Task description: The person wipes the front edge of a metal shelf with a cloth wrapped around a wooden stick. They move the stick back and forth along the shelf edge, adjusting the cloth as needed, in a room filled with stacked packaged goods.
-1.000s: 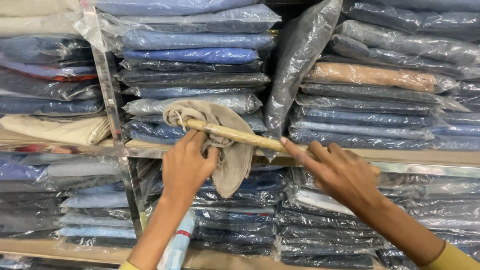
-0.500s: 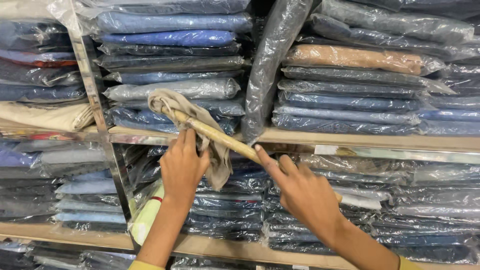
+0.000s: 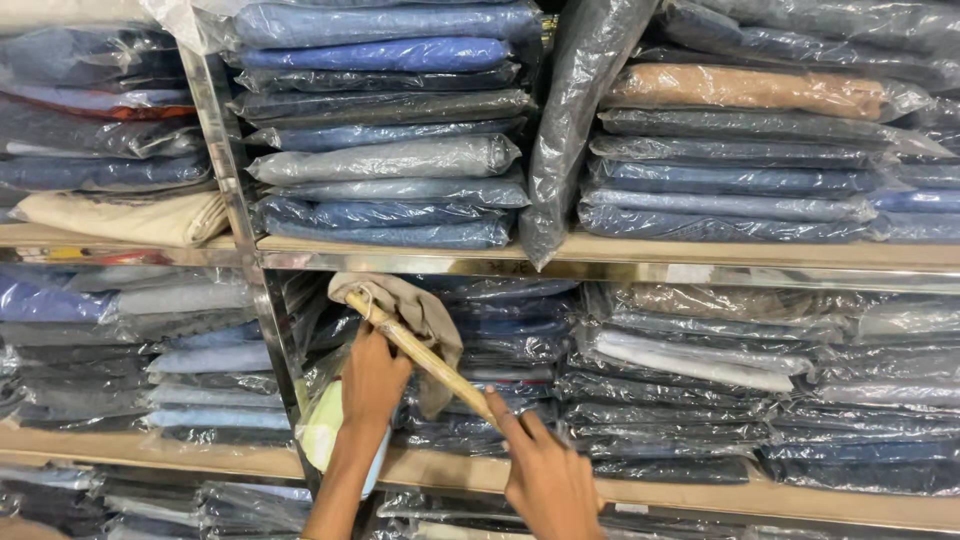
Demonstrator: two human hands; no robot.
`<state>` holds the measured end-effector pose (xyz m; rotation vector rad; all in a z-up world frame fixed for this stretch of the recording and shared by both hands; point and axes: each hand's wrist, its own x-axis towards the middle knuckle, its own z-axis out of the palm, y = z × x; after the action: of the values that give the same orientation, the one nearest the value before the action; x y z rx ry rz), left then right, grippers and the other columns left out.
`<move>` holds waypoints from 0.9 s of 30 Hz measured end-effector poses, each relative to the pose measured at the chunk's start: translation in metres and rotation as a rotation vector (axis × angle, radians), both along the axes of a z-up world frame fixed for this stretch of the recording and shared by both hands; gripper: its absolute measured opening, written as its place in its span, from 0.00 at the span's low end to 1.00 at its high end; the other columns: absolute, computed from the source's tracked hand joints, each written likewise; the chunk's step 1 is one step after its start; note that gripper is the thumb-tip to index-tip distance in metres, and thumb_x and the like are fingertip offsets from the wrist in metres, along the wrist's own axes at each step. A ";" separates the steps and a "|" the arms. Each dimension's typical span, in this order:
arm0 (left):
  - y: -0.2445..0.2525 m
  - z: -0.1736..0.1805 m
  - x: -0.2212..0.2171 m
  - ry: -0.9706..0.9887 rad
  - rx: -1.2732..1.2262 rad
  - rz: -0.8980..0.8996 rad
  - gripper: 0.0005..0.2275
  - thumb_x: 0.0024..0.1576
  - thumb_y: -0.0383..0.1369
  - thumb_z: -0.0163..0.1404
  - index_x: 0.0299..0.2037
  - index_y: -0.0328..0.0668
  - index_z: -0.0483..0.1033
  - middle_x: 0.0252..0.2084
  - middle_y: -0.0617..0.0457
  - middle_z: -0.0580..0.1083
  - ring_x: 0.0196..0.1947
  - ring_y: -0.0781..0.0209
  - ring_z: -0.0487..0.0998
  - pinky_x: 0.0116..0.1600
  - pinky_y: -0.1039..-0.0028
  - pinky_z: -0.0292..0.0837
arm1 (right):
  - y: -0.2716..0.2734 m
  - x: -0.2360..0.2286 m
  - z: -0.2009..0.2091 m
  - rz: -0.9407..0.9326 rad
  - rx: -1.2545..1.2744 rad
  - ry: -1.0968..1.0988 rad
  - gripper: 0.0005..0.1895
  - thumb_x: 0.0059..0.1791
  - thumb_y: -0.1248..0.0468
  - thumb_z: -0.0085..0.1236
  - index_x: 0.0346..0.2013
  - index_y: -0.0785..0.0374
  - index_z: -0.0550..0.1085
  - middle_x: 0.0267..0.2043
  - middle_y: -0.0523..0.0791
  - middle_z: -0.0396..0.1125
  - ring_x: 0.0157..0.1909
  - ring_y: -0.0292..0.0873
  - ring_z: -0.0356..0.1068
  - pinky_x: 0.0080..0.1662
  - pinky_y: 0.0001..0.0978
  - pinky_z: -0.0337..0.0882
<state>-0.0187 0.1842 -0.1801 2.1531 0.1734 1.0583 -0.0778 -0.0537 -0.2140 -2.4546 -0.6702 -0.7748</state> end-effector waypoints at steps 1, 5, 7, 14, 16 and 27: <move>0.004 -0.007 0.009 -0.036 -0.002 -0.033 0.16 0.54 0.34 0.56 0.49 0.32 0.74 0.53 0.35 0.71 0.48 0.29 0.73 0.49 0.48 0.70 | 0.012 0.005 -0.009 0.006 0.031 -0.014 0.44 0.43 0.71 0.58 0.72 0.36 0.61 0.44 0.43 0.70 0.31 0.56 0.74 0.29 0.51 0.73; 0.025 -0.039 0.034 -0.103 -0.045 -0.112 0.18 0.58 0.30 0.49 0.58 0.31 0.67 0.52 0.27 0.66 0.52 0.25 0.69 0.55 0.48 0.66 | 0.048 0.037 -0.034 -0.058 0.017 -0.174 0.47 0.37 0.77 0.54 0.69 0.41 0.63 0.38 0.45 0.68 0.40 0.52 0.71 0.36 0.48 0.73; 0.033 -0.049 0.045 -0.142 -0.004 -0.102 0.21 0.57 0.30 0.49 0.60 0.30 0.64 0.52 0.26 0.65 0.52 0.24 0.68 0.55 0.48 0.65 | 0.052 0.058 -0.040 -0.132 -0.031 -0.239 0.47 0.36 0.77 0.55 0.68 0.41 0.64 0.37 0.45 0.68 0.40 0.50 0.69 0.41 0.47 0.71; 0.016 -0.071 0.053 -0.230 -0.036 -0.095 0.20 0.57 0.28 0.51 0.57 0.26 0.62 0.51 0.28 0.65 0.51 0.26 0.68 0.55 0.48 0.64 | 0.066 0.083 -0.076 -0.071 0.108 -0.182 0.40 0.44 0.75 0.53 0.69 0.46 0.64 0.38 0.49 0.68 0.41 0.55 0.69 0.42 0.50 0.70; 0.010 -0.073 0.052 -0.275 -0.117 -0.139 0.19 0.56 0.27 0.51 0.56 0.26 0.62 0.51 0.29 0.65 0.52 0.26 0.68 0.55 0.48 0.64 | 0.075 0.077 -0.085 -0.042 0.160 -0.109 0.38 0.47 0.74 0.53 0.70 0.46 0.63 0.39 0.51 0.68 0.40 0.58 0.69 0.44 0.51 0.71; -0.023 -0.108 0.043 -0.082 -0.007 -0.019 0.22 0.51 0.22 0.51 0.56 0.27 0.61 0.54 0.29 0.65 0.51 0.27 0.72 0.51 0.49 0.69 | 0.049 0.066 -0.127 -0.101 0.186 -0.022 0.37 0.47 0.72 0.52 0.70 0.43 0.63 0.42 0.54 0.70 0.40 0.61 0.72 0.44 0.53 0.72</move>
<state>0.0247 0.1608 -0.2880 2.0969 0.1180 1.1303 -0.0122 -0.0042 -0.3410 -2.3271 -0.4632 -0.8635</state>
